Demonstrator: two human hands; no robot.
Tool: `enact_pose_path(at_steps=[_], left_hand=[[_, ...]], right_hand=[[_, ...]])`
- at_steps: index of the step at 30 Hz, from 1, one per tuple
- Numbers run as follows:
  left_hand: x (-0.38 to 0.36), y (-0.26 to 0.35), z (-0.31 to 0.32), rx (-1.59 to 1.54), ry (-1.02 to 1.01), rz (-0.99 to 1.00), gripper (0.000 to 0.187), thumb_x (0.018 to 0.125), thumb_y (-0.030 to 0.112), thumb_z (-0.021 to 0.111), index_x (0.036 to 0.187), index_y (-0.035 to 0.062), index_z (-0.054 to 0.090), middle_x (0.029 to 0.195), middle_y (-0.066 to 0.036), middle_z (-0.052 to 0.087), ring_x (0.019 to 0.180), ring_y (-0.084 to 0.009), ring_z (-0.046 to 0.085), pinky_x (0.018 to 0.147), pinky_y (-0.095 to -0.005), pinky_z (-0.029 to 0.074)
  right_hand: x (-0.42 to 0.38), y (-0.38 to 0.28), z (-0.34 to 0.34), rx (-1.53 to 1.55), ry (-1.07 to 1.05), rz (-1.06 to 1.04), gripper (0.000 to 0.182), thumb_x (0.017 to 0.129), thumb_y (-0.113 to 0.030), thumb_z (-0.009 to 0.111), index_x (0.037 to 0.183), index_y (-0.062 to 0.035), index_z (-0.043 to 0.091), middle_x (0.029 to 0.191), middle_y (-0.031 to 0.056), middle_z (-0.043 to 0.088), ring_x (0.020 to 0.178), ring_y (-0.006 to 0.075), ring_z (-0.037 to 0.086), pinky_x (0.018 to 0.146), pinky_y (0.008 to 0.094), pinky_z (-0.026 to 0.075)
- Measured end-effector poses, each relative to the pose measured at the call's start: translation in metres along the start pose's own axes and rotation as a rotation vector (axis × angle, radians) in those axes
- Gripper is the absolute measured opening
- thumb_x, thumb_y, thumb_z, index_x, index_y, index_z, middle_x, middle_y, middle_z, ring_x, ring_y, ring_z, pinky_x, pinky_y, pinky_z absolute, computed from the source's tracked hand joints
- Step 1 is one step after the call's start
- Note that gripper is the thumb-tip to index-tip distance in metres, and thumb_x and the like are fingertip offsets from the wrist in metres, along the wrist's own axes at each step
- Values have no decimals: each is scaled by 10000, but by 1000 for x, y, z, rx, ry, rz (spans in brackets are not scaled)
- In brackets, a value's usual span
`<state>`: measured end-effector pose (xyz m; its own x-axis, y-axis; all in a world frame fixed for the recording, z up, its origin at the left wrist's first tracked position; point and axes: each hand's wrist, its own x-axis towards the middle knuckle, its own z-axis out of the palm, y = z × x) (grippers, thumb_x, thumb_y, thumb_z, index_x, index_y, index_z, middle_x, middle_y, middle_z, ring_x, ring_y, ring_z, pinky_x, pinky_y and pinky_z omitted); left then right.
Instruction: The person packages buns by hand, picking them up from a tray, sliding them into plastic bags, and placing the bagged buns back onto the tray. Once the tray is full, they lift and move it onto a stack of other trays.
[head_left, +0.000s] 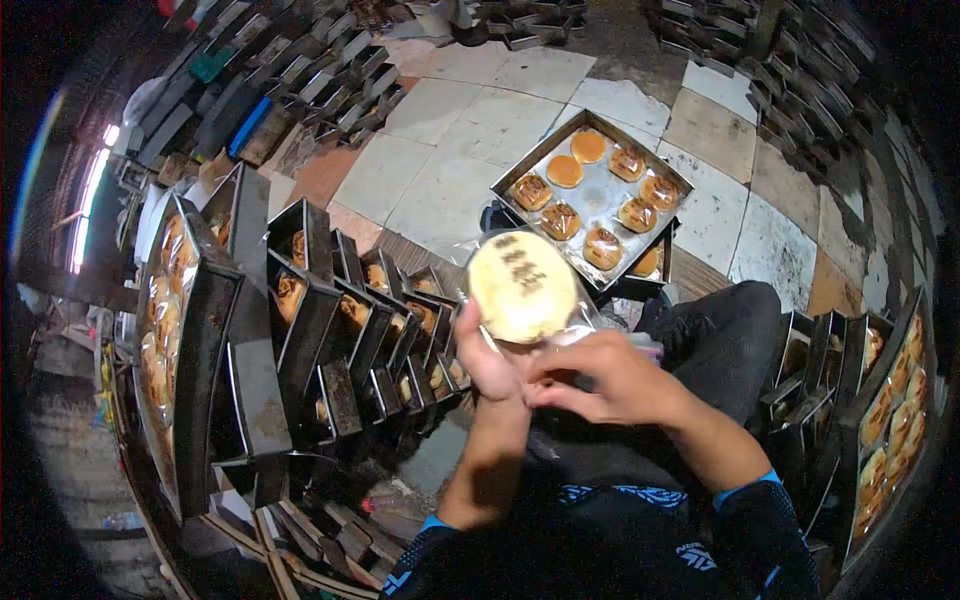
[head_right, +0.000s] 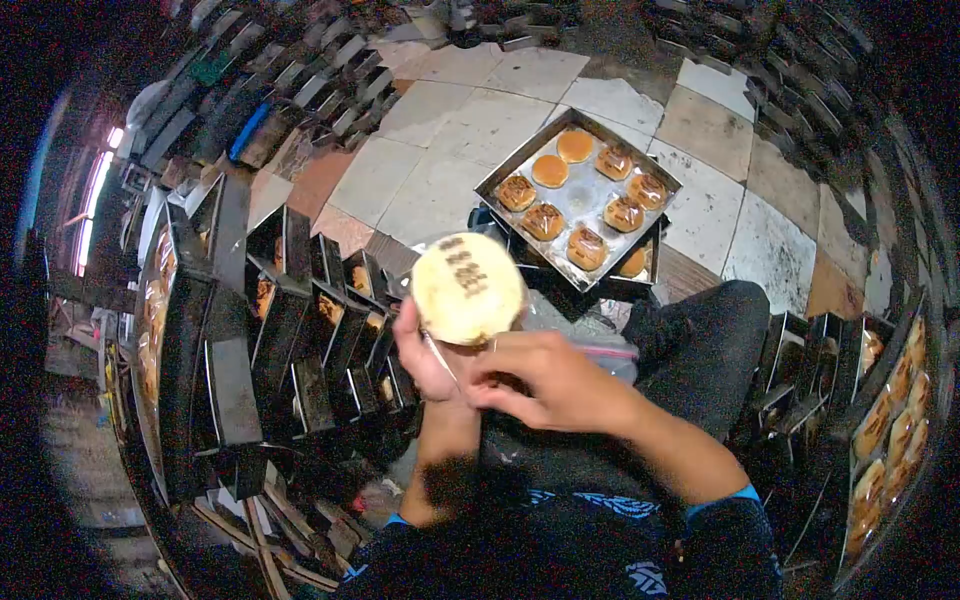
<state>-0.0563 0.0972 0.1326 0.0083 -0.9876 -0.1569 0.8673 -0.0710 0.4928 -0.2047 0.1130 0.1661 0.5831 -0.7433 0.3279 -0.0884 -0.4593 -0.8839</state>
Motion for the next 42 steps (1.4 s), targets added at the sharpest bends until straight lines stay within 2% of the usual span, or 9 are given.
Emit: enact_pose_path(at_steps=[8,11,15,17,23,27,31,39,42], left_hand=[[20,39,-27,-260,1,-198,657,896,496,435,1354,25,460,1303,-235,541,1121,-441,560,847,-590,522],[13,31,-24,-159,101,-271,658,905,490,417,1380,35,430,1337,-220,519,1147,-442,546,837,-592,528],[-29,-6,-13,-131,84,-377,615,1009,463,326,1418,4,343,1317,-211,517,1175,-339,547,987,-463,471],[-40,-50,-59,428,142,74,561,1041,400,319,1430,-3,326,1272,-189,534,1137,-285,553,1001,-392,431],[-27,15,-55,1299,34,822,207,942,179,600,923,-19,658,931,-175,666,800,-248,654,736,-347,529],[-25,54,-51,1515,-99,1282,99,885,115,651,901,23,683,865,-112,618,749,-249,614,659,-346,508],[-5,36,-108,1676,101,1092,91,887,131,660,947,84,709,823,-84,581,728,-228,583,634,-326,477],[10,13,-130,1411,54,924,173,929,228,636,851,77,669,788,-87,647,720,-217,654,613,-338,506],[43,18,-113,1606,447,967,145,900,149,659,807,40,642,786,-74,647,703,-176,630,620,-296,498]], right_hand=[[-8,-14,-39,830,-752,-91,167,905,-147,670,900,19,654,864,152,678,854,300,663,779,397,520],[-6,21,-10,-379,387,111,248,736,-125,784,942,-30,683,875,101,672,883,274,653,805,354,513],[-1,9,-13,-395,537,-249,134,694,-55,784,809,-52,716,812,56,649,755,240,613,749,359,492],[-4,22,-6,-207,697,-197,119,719,-18,766,831,-29,726,784,69,649,705,205,603,683,317,487],[-2,10,-9,176,577,255,118,788,-25,738,899,15,729,824,110,649,700,156,597,633,271,471],[12,17,-19,-395,579,-276,153,763,-44,764,910,-14,732,846,106,636,716,214,621,642,280,486],[11,122,26,-104,496,91,83,764,-10,743,821,-1,683,825,116,631,732,220,631,668,303,505],[48,128,41,-302,580,-227,109,721,-45,754,809,-38,691,728,88,526,610,204,513,532,325,417],[80,139,40,-292,764,-21,132,805,-51,703,721,-13,610,646,94,552,573,218,510,542,331,415]])
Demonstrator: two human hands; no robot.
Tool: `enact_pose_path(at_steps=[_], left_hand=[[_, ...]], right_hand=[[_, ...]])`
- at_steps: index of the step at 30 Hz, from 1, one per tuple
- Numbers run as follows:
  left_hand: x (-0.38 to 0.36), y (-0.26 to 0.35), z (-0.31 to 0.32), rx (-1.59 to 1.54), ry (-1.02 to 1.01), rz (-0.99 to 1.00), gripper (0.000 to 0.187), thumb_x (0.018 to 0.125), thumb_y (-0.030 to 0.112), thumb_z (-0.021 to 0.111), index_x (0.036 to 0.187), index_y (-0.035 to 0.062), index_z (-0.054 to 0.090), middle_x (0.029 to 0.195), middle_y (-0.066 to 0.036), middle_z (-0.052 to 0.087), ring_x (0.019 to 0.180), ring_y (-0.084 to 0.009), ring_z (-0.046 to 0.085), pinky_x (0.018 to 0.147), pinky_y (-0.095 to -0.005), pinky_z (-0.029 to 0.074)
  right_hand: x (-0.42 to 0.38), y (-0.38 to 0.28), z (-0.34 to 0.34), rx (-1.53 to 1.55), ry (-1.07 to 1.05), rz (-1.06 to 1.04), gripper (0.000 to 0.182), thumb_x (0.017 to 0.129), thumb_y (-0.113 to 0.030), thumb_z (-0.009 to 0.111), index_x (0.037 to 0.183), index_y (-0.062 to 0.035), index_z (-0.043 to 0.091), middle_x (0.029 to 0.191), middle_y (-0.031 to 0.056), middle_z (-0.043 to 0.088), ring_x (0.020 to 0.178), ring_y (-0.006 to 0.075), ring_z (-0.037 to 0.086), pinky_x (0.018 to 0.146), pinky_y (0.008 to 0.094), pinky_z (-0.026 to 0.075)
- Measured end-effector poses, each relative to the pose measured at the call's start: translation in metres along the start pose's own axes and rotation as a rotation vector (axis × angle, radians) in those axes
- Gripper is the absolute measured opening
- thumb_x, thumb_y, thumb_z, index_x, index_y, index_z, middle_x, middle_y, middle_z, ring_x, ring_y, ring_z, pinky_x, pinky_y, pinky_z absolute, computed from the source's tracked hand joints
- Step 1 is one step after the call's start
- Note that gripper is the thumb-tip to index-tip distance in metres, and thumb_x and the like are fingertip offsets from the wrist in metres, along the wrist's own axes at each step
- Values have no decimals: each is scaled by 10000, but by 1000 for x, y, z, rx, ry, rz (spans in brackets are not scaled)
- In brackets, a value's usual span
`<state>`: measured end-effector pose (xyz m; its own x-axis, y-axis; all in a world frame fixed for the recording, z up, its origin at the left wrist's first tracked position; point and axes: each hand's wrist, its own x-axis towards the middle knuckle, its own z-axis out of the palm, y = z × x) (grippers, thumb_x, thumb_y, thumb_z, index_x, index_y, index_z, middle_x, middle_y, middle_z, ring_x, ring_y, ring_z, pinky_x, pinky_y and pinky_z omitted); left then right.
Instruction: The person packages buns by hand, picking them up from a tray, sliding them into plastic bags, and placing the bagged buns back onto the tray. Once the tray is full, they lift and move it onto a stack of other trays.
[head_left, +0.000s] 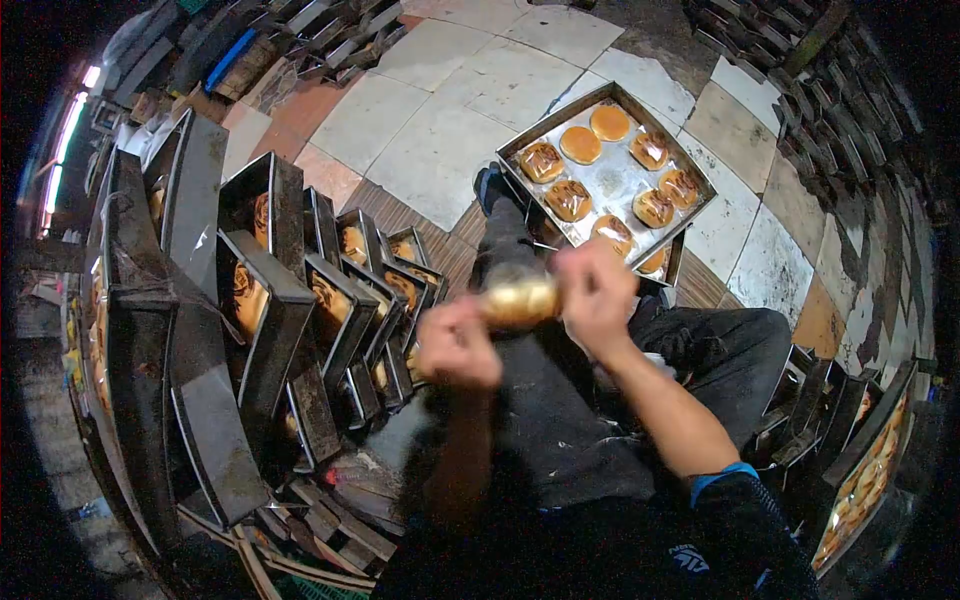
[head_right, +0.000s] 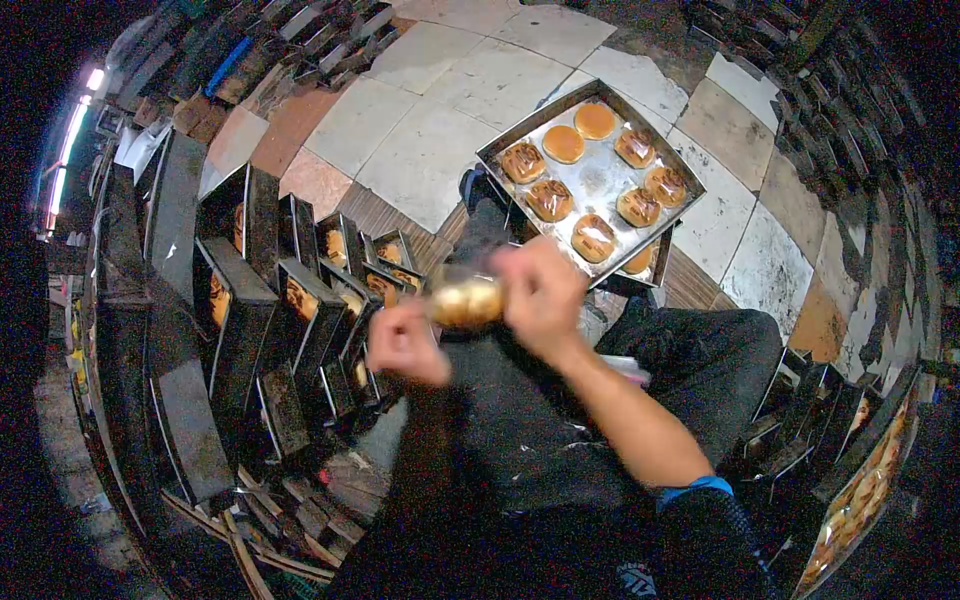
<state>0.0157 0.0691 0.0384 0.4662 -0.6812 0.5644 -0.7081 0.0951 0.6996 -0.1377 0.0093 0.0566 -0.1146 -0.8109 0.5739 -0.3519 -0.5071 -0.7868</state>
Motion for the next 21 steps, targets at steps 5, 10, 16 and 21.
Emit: enact_pose_path(at_steps=[5,10,16,21], left_hand=[[-55,-17,-58,-481,-170,-557,189,898,135,665,819,-37,664,772,-88,634,694,-142,589,627,-268,478],[-93,-1,-99,28,-377,-329,197,891,141,661,784,-24,666,729,-95,639,621,-131,573,580,-261,472],[-20,-20,-97,-341,-362,-282,267,879,238,693,810,-20,685,622,-15,582,531,-87,491,511,-203,375],[40,13,-37,-411,-354,-710,291,938,251,611,959,-36,656,786,3,605,681,-51,511,609,-212,405]], right_hand=[[-71,-17,-30,-86,-50,390,269,908,-65,612,667,12,521,592,88,434,521,182,422,497,351,327],[-128,-12,-71,-74,-546,807,344,935,-171,593,670,48,576,581,150,532,499,167,467,469,359,339],[-17,-51,-59,72,-541,12,283,766,-126,759,1025,-38,688,993,166,690,852,296,680,736,357,519],[16,-15,-32,112,-917,442,621,701,-220,827,1241,-22,593,1141,179,666,1032,307,658,908,357,501]])
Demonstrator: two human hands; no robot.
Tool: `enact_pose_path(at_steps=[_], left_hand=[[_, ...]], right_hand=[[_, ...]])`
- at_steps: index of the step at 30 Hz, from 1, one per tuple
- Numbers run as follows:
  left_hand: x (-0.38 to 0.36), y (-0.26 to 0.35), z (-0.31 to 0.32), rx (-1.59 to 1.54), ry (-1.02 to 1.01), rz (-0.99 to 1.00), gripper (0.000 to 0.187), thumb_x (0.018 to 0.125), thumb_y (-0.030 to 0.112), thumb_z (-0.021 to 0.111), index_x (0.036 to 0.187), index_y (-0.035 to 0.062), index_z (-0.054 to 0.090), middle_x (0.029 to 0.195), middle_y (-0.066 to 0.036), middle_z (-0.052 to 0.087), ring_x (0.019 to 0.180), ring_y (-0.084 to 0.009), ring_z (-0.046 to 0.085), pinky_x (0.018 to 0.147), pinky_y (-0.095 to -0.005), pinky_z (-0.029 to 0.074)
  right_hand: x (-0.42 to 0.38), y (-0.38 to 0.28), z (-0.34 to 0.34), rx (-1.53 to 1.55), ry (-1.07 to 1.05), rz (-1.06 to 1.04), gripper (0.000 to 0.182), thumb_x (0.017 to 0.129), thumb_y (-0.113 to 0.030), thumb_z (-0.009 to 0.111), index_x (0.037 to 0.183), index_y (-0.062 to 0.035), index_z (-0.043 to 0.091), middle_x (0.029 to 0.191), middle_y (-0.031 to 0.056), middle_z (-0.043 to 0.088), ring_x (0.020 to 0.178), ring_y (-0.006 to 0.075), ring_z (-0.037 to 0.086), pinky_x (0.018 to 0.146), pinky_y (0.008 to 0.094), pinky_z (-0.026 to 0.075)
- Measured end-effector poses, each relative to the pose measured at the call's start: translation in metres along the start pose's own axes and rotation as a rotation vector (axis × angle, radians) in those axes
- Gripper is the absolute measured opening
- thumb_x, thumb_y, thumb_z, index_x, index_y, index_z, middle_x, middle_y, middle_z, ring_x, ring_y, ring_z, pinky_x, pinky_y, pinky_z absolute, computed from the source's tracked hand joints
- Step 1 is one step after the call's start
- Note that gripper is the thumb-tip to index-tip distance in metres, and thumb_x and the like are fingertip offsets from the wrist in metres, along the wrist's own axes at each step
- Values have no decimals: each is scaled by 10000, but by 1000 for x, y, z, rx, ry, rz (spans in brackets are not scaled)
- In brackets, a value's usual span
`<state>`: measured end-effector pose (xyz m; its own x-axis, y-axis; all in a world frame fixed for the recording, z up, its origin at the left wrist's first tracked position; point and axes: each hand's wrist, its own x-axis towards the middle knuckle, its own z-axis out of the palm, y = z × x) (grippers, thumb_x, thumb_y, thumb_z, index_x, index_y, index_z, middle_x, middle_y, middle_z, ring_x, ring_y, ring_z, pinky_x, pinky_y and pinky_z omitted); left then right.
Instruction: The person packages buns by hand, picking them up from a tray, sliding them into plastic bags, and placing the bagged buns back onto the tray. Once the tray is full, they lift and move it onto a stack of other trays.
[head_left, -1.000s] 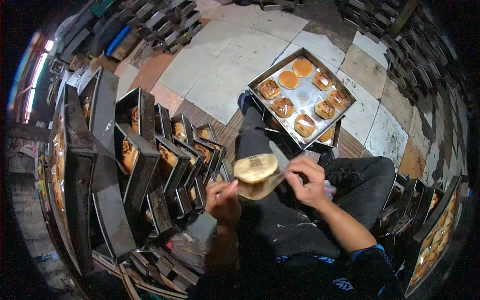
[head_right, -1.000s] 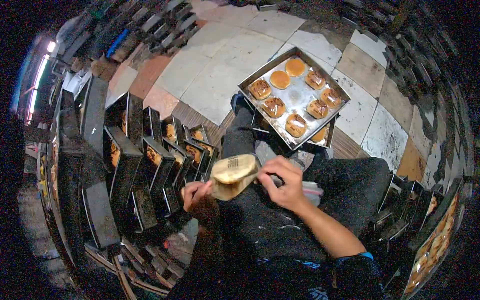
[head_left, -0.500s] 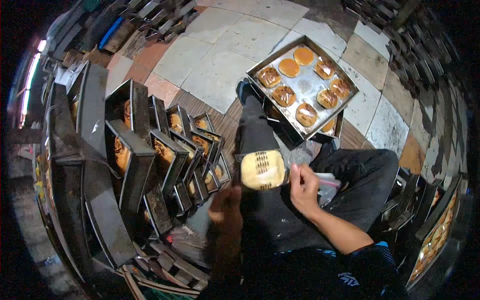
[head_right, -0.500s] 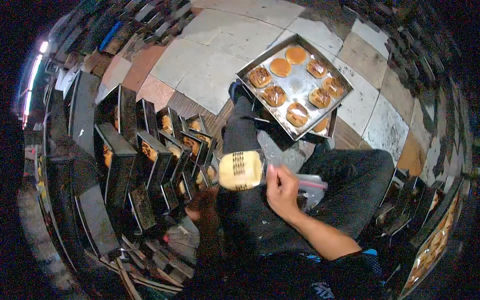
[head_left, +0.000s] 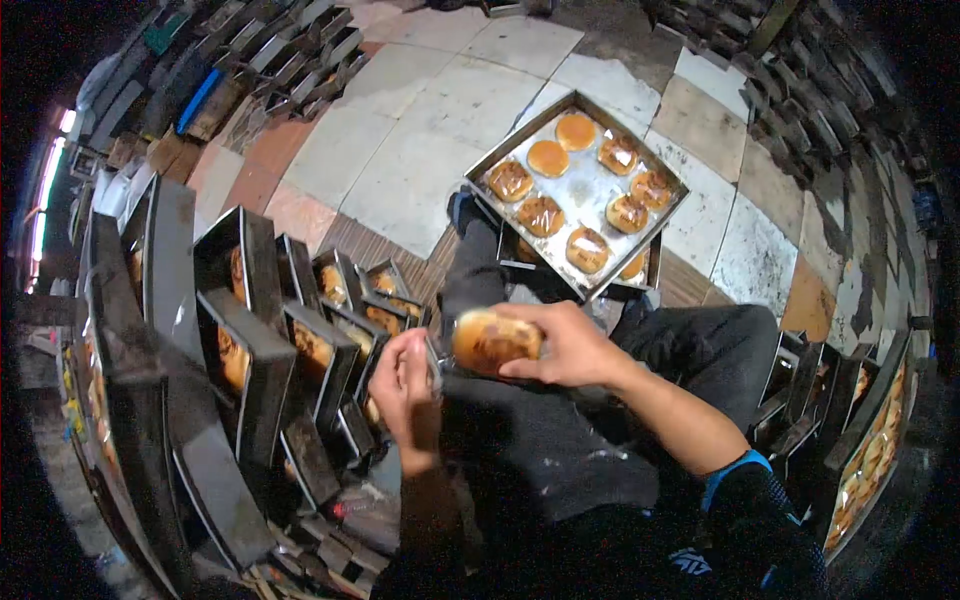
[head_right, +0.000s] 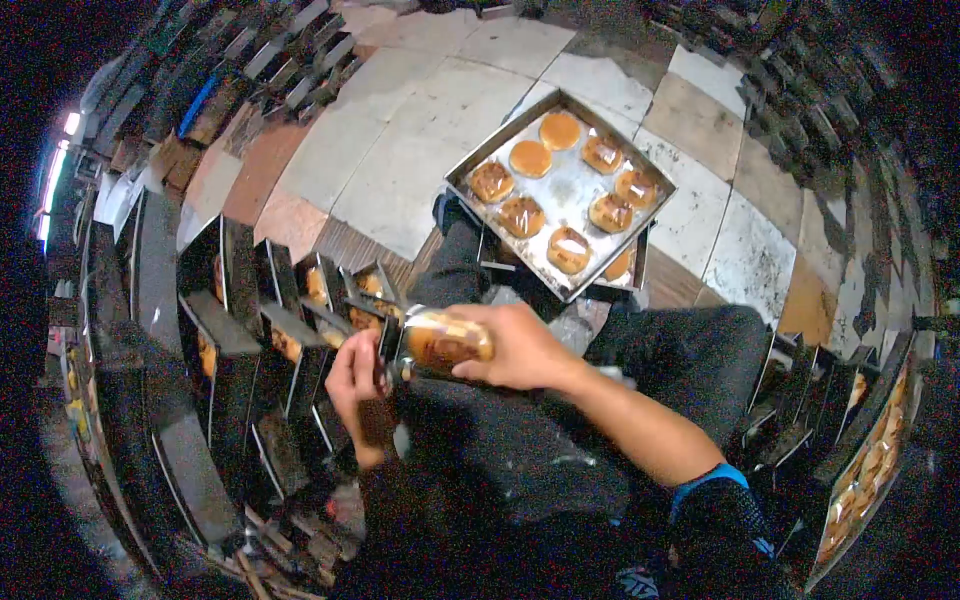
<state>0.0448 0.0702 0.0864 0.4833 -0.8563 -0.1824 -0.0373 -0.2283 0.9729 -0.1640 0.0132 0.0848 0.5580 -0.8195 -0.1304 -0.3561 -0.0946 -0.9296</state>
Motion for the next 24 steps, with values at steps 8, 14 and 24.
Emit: enact_pose_path(at_steps=[8,14,24], left_hand=[[-48,-27,93,96,-556,208,317,839,263,694,1061,46,629,853,-103,615,768,-258,612,759,-365,481],[-76,-104,120,618,-871,421,199,832,132,643,1020,67,647,1000,-136,594,873,-362,613,796,-464,493],[-82,-80,126,627,-864,378,328,937,315,586,906,-5,652,944,-227,667,791,-386,665,680,-469,520]], right_hand=[[75,190,-95,456,793,500,452,857,-336,725,1131,-18,556,854,108,647,700,198,641,520,312,528],[-6,252,-118,-360,334,469,262,865,-282,673,904,-33,745,847,58,720,793,159,649,656,361,509],[-131,76,-40,-361,281,-67,55,811,12,640,865,4,644,827,165,661,737,287,659,680,345,511]])
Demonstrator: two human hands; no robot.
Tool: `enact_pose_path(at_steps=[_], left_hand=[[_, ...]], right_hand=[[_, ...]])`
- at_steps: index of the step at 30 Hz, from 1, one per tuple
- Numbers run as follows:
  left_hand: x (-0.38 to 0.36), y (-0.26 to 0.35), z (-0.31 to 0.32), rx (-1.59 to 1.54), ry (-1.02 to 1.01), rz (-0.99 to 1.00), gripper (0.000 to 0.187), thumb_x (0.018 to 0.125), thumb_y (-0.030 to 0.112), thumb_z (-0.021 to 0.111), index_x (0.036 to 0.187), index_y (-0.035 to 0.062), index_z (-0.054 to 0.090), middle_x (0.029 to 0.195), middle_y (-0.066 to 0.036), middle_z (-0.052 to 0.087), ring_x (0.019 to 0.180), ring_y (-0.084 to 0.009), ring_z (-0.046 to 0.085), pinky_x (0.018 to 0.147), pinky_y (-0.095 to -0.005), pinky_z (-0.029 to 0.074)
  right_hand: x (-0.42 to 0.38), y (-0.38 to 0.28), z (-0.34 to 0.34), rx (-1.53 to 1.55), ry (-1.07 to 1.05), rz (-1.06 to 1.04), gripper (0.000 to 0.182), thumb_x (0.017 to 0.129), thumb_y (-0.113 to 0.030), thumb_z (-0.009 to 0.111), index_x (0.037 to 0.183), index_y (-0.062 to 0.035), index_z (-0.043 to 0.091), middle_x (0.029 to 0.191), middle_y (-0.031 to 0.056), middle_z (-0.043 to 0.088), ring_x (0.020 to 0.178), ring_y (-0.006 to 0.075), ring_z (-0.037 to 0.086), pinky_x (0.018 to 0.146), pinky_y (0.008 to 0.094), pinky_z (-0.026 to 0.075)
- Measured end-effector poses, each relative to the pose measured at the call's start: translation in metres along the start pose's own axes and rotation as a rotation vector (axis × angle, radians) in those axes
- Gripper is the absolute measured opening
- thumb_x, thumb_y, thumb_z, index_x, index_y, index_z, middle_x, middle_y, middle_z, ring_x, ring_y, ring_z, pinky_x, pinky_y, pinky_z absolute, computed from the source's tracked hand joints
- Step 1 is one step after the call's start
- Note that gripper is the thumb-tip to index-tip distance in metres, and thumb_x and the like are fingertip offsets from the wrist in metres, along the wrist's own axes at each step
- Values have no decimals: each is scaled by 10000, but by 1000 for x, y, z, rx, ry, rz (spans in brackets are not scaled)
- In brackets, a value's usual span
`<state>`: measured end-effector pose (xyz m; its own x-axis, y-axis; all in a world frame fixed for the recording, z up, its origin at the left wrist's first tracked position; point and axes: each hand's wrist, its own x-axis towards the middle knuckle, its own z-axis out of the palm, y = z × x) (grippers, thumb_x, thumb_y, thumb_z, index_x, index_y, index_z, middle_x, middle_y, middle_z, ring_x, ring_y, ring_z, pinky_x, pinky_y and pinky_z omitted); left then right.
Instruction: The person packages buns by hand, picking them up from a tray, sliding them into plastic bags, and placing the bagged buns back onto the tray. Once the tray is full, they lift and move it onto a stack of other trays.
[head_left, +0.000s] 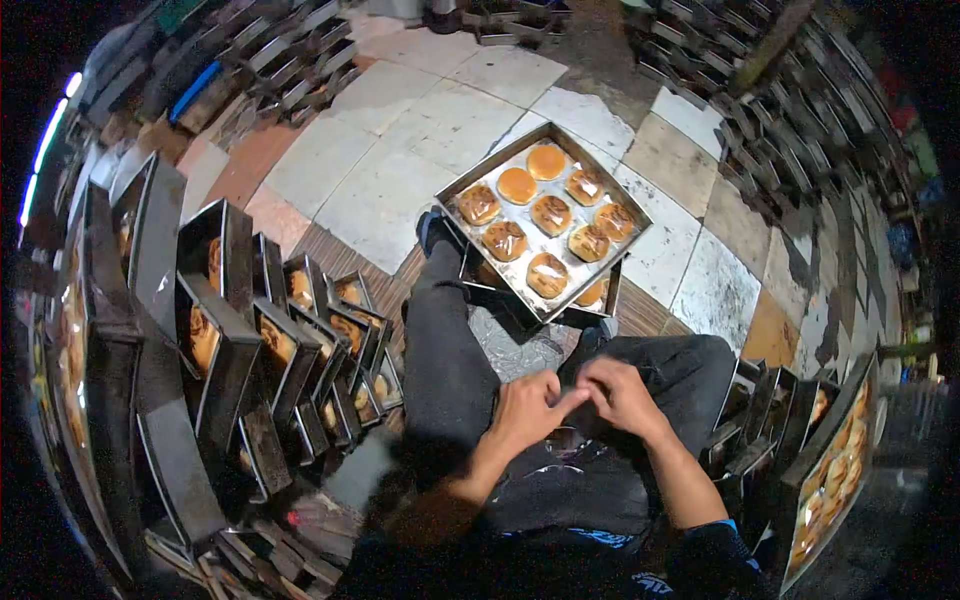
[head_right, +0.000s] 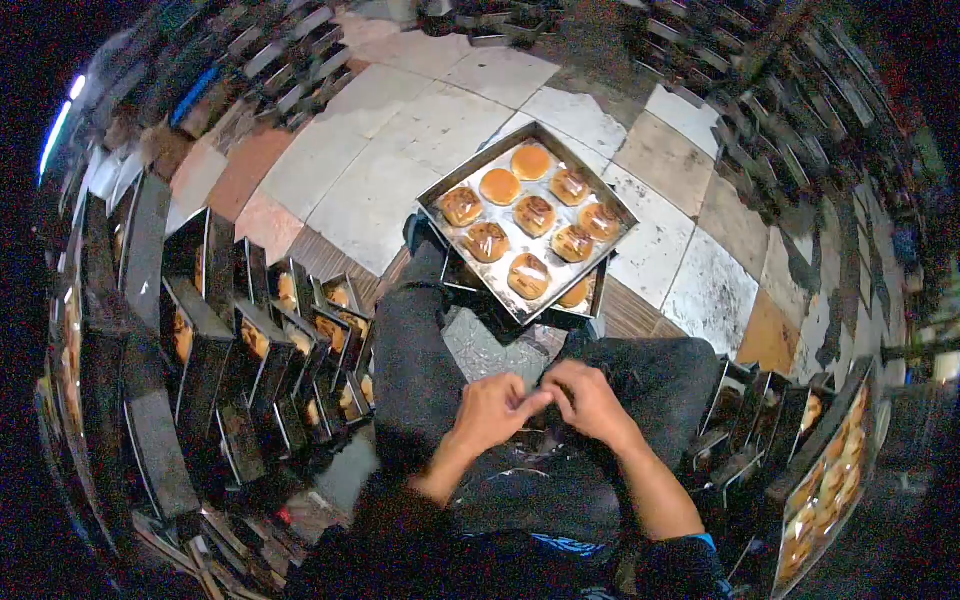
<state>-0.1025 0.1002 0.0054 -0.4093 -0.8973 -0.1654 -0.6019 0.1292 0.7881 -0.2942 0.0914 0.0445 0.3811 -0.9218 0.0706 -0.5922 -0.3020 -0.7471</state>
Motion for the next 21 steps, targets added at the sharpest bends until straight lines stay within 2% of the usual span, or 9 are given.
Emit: enact_pose_path(at_steps=[2,4,6,8,10,12,15,18,21], left_hand=[[-5,5,-14,-132,144,2,350,934,318,599,1026,-18,641,987,-221,663,847,-349,676,737,-419,535],[-5,-3,-27,-44,101,83,333,943,260,602,1127,-17,614,1030,-160,673,906,-262,677,786,-370,539],[1,-24,-21,-817,186,-4,239,962,184,583,1097,-9,624,1001,-98,676,906,-191,664,802,-332,535],[12,-9,-54,-1357,381,-176,133,965,99,574,1005,-5,648,914,-64,675,789,-116,629,720,-238,504],[21,-28,-70,-1030,672,-178,150,952,147,610,937,7,662,785,2,632,687,-65,547,584,-218,417],[18,-42,-100,-606,781,-523,181,921,194,654,906,13,658,780,-9,617,678,-85,537,588,-226,423],[17,-120,-70,-804,1177,-315,218,884,228,682,885,13,651,796,-48,623,666,-125,555,581,-246,438],[12,-99,-91,-912,996,-481,224,860,208,694,897,-9,647,805,-86,624,673,-162,575,569,-265,454],[7,-113,-91,-608,862,-180,222,858,198,698,903,-12,645,805,-91,627,677,-172,589,577,-273,470]], right_hand=[[1,-11,-10,-99,385,6,68,807,29,628,869,3,636,846,166,644,750,304,648,683,356,516],[7,-19,-19,73,726,152,20,886,-6,613,902,5,619,783,78,631,671,163,595,635,286,489],[20,-28,-27,461,828,289,47,940,-43,582,943,-4,609,788,49,634,664,96,560,607,231,455],[37,-41,-21,508,768,205,38,935,-19,570,935,1,602,785,66,637,635,92,557,589,219,451],[52,-45,-8,226,691,-27,36,894,30,574,914,21,602,789,106,644,651,125,588,606,242,475],[89,-40,0,310,578,-194,63,856,68,571,899,36,604,787,142,639,687,212,624,644,287,495],[170,22,15,171,319,40,135,908,-71,551,913,47,614,803,165,627,717,263,609,707,353,492],[257,155,72,-378,126,-10,286,910,-185,545,1062,47,614,995,224,623,899,321,611,804,452,479],[355,286,124,-727,96,-145,420,897,-213,531,1241,28,515,1176,251,564,1054,389,557,879,476,471]])
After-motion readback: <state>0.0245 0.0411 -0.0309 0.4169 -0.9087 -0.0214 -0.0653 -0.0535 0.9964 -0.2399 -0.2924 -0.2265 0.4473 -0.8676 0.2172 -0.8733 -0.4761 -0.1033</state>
